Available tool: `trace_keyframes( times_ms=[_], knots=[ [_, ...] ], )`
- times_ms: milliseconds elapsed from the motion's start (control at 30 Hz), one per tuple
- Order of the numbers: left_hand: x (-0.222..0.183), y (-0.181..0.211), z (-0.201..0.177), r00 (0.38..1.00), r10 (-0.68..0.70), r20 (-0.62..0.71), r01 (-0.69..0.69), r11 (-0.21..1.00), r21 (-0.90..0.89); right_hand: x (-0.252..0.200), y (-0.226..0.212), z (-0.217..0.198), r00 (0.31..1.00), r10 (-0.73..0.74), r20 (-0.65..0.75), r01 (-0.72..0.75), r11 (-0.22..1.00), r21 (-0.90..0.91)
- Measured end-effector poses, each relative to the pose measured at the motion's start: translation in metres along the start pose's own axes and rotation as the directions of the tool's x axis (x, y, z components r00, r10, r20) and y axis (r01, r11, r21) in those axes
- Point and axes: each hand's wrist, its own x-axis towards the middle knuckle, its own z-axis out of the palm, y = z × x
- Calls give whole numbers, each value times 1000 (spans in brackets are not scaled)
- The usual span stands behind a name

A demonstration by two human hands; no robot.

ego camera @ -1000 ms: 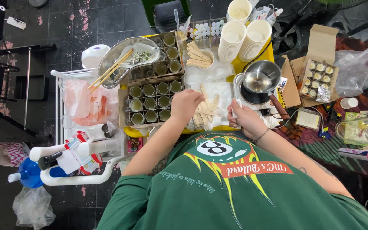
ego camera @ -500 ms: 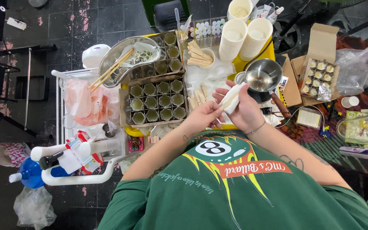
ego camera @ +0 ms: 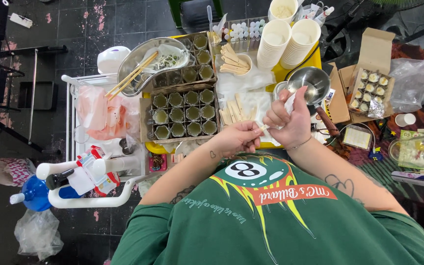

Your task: Wiping wooden sticks with a paper towel at a workshop table.

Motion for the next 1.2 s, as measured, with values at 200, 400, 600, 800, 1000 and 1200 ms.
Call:
trace_keyframes(
  times_ms=[200, 400, 600, 800, 1000, 1200],
  knots=[
    [6, 8, 11, 997, 70, -36, -66, 994, 85, 1, -3, 9, 996, -2, 86, 4, 1000, -16],
    [-3, 15, 23, 993, 116, 23, -118, 982, 151, 0, -17, 7, 996, -34, 84, 35, 999, -15],
    [-23, 30, 33, 944, 257, 205, -319, 865, 386, -2, -24, 8, 998, 1, 66, -5, 998, 61],
    [-30, 36, 32, 915, 341, 216, -368, 486, 793, -1, -29, 1, 994, 61, 93, -76, 983, 166],
    [-33, 48, 62, 804, 595, -19, -233, 343, 910, -6, -14, 17, 989, 110, 95, -118, 990, 82],
    [-36, 53, 57, 756, 648, -90, -169, 326, 930, -11, 0, 36, 977, 158, 141, -109, 947, -302]
  ],
)
